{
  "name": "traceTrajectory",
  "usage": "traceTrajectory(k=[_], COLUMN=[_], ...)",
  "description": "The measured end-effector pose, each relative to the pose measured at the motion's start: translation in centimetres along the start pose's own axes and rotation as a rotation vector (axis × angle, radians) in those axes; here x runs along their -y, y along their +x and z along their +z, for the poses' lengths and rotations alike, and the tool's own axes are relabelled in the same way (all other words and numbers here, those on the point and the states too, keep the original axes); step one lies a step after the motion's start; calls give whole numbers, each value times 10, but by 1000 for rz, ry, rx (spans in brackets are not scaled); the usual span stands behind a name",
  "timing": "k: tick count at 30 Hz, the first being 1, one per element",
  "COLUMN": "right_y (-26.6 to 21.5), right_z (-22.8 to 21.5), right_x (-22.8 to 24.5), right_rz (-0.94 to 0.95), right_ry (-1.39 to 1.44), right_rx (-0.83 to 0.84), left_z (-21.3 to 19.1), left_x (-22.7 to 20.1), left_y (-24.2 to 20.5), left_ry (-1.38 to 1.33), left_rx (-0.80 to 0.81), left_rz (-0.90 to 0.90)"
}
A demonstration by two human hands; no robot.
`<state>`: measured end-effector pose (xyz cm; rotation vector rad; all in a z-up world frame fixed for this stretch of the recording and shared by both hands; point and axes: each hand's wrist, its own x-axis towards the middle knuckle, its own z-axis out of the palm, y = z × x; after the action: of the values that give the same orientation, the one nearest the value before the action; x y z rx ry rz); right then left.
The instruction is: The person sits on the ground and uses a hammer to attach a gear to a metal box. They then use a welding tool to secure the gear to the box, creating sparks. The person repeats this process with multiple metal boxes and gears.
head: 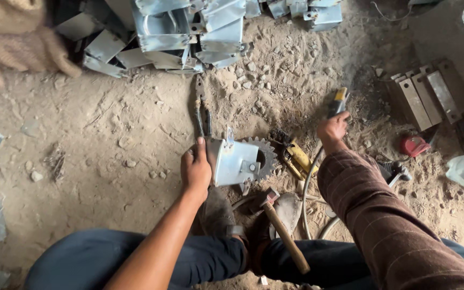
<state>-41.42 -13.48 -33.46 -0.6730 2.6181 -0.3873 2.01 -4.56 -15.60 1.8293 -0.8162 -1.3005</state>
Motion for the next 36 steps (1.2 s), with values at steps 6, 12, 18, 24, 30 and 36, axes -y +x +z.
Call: traceTrajectory(k=[6, 12, 18, 24, 30, 36], right_y=[-30, -127, -249, -320, -352, -362], right_z=[-55, -141, -210, -217, -181, -151], right_x=[2, 7, -18, -36, -38, -43], right_rz=[57, -300, -565, -484, -477, -561], right_ry=[190, 794, 871, 1239, 868, 576], right_rx=[-146, -97, 48, 553, 495, 427], left_z=[3, 0, 2, 7, 32, 42], left_x=[-16, -26, -19, -7, -13, -18], left_y=[-2, -18, -18, -12, -17, -2], left_ry=[22, -18, 41, 278, 329, 142], left_rx=[-29, 188, 279, 199, 69, 3], left_rz=[-43, 75, 395, 502, 293, 33])
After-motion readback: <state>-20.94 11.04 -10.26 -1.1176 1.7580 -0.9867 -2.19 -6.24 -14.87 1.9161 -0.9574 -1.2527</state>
